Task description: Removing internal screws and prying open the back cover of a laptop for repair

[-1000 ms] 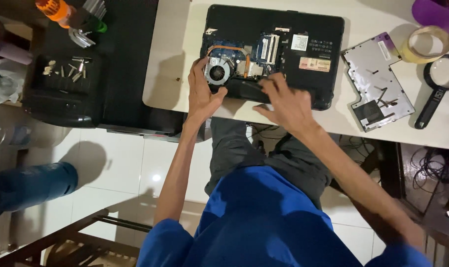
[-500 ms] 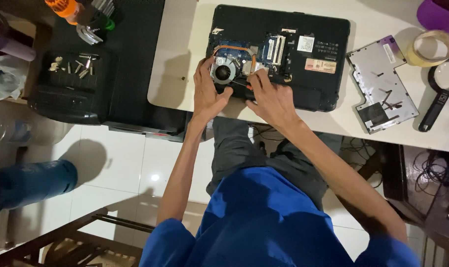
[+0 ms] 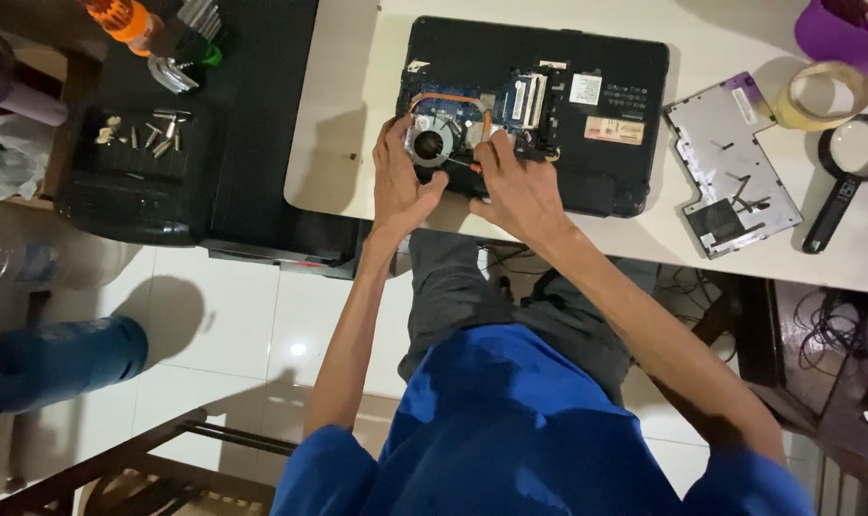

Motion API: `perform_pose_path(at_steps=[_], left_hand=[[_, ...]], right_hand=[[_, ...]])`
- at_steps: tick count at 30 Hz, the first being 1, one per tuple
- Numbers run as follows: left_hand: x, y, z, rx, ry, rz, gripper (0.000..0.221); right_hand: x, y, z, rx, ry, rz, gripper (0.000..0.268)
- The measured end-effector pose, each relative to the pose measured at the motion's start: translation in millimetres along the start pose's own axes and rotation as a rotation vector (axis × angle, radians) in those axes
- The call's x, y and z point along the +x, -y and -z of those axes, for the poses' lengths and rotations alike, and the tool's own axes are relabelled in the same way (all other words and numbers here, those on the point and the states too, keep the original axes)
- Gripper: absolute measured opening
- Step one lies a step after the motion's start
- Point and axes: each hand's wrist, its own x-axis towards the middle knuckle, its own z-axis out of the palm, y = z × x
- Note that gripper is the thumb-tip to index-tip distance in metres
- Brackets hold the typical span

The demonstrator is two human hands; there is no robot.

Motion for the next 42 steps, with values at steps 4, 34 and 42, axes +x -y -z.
perform_pose_path(at_steps=[4,34,42], left_hand=[[-3,-8,7,-0.050,0.052,0.013,0.080],[-21,-30,-24,0.205,-0.096,-0.249,0.075],[-26,-49,-113,0.484,0.078,-0.693,0.075]], right_hand=[[-22,-2,22,-0.041,-0.029,-0.022,0.049],[-135,-121,71,0.102,-0.077,-0.390,0.038],[-107,-133,79,0.433,0.226,-0.835,0.059]])
